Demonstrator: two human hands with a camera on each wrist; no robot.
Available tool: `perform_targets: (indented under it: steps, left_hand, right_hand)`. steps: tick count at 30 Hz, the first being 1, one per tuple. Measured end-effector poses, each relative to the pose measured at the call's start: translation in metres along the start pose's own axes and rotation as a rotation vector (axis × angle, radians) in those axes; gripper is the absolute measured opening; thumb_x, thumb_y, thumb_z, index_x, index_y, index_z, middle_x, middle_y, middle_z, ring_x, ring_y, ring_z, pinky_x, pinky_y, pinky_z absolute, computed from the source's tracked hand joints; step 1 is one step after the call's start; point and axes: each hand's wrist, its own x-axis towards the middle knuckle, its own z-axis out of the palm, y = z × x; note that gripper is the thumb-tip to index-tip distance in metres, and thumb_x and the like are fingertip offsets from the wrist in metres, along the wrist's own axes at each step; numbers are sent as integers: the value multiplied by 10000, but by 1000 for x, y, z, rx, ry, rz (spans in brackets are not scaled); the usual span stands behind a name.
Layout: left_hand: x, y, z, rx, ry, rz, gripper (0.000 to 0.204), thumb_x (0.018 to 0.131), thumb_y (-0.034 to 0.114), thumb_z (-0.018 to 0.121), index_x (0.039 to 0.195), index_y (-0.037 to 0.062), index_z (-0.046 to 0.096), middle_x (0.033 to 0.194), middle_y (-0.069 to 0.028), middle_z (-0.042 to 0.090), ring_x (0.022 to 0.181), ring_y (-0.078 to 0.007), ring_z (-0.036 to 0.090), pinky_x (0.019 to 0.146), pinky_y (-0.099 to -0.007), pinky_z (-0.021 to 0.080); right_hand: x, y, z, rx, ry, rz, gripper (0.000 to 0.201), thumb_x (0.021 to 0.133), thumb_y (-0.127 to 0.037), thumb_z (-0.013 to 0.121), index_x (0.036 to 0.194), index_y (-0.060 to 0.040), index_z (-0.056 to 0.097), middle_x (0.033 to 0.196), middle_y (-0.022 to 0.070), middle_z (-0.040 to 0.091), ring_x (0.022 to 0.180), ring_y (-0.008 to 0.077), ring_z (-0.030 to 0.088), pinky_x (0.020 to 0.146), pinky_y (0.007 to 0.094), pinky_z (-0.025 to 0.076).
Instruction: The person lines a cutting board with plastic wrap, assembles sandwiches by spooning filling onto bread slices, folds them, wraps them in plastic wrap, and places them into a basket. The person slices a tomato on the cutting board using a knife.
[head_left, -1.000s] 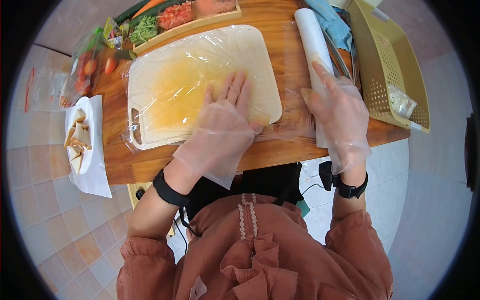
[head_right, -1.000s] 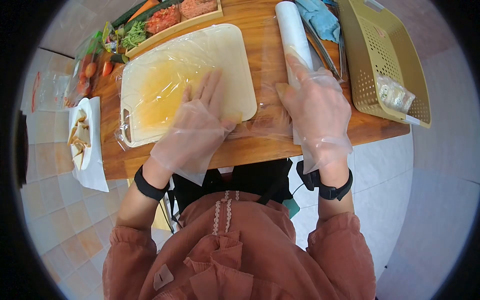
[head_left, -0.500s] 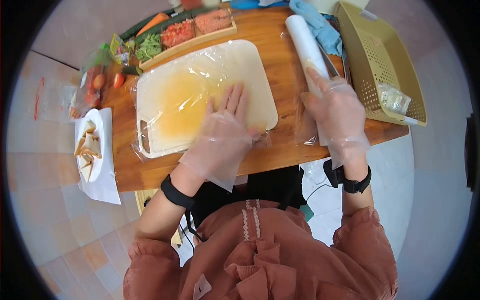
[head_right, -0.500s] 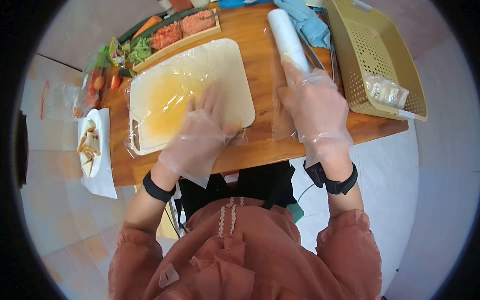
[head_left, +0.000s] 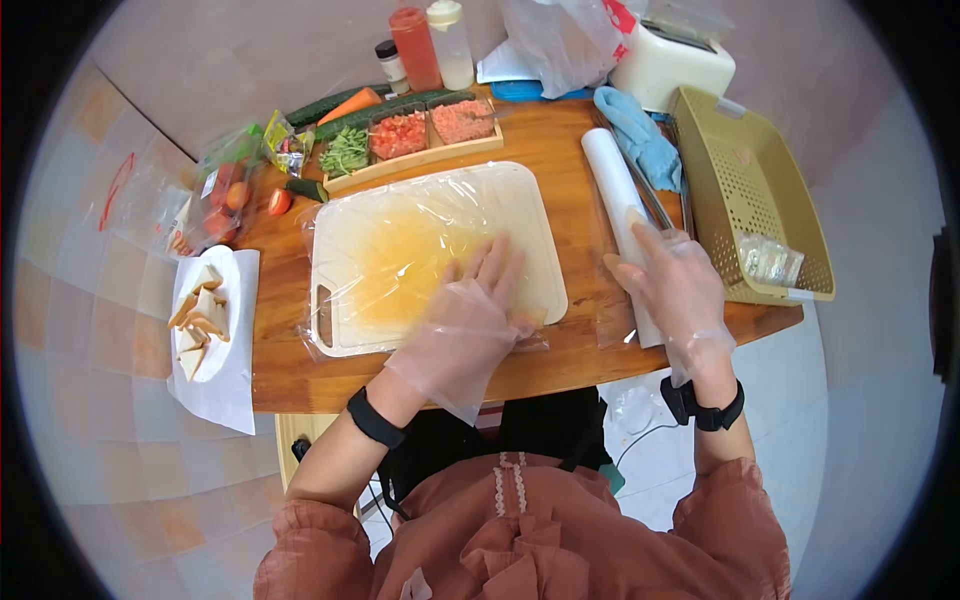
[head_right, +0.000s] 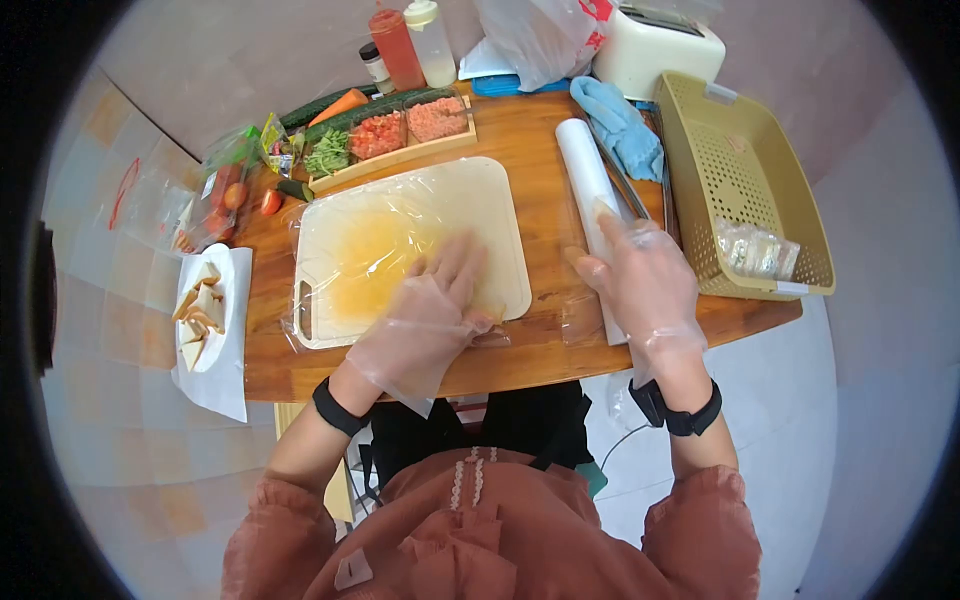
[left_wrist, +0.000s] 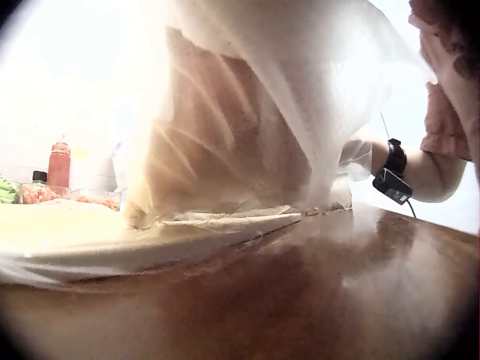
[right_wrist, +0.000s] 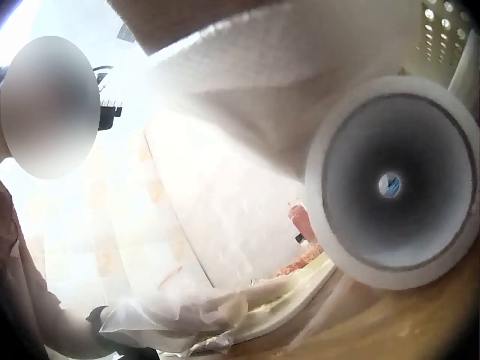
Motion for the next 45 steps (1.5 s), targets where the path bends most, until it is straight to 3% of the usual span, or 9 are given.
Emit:
perform_targets:
  steps: [11,15,17,19,22,26,32,38,45]
  left_hand:
    - [-4,1,1,-51,-3,-6,780,888,391,684,1473,-61,436,1577,-287,358,1464,-400,366,1127,-580,359]
    - [-4,3,4,-2,20,4,760,898,404,671,1469,-48,453,1578,-277,367,1463,-396,369,1119,-574,369]
    - [-5,2,3,27,24,-6,753,901,410,667,1466,-43,459,1580,-273,367,1461,-395,372,1117,-572,372]
    - [-5,2,5,-3,12,-8,755,902,422,661,1465,-39,461,1581,-269,369,1458,-391,382,1113,-570,377]
    - [-6,1,6,-11,27,11,766,901,436,661,1463,-43,458,1579,-271,370,1461,-386,380,1098,-571,385]
    - [-8,2,-1,-22,24,12,769,905,444,657,1465,-43,454,1581,-272,367,1461,-379,383,1081,-569,395]
    - [-5,2,-3,-60,53,30,761,904,441,655,1457,-45,461,1562,-268,396,1451,-392,390,1072,-559,400]
    - [-5,2,1,-59,58,19,786,893,456,660,1462,-45,455,1554,-261,411,1446,-392,393,1079,-563,396]
    - [-4,2,4,-40,51,29,802,887,466,667,1471,-38,448,1562,-257,402,1458,-398,376,1095,-584,380]
  right_hand:
    - [32,-4,-77,81,65,-210,310,894,-156,683,1171,-17,699,1067,209,701,995,391,652,873,465,511]
    - [115,-28,-41,262,-207,-521,280,898,-120,635,1148,-23,716,1105,223,697,1022,391,654,899,449,512]
    - [147,-44,-9,332,-398,-437,308,883,-110,631,1164,-34,730,1128,231,703,1064,380,669,933,420,520]
    - [165,-56,21,337,-468,-338,345,922,-125,632,1243,-20,698,984,215,734,898,297,711,843,353,534]
    - [184,-61,72,343,-380,-253,340,921,-131,645,1239,-29,709,974,198,743,843,262,715,810,339,542]
    - [195,-61,99,379,-364,-274,308,875,-149,641,1146,-55,755,1141,227,714,1062,363,693,963,392,530]
    - [199,-67,103,405,-468,-213,309,863,-149,653,1139,-59,760,1146,208,718,1064,348,695,952,386,536]
    - [203,-62,105,476,-482,-111,173,820,-119,666,926,-25,764,1004,223,740,965,362,720,869,410,551]
    - [210,-54,111,408,-364,-115,147,829,-120,627,848,-18,732,871,225,726,852,383,717,789,426,542]
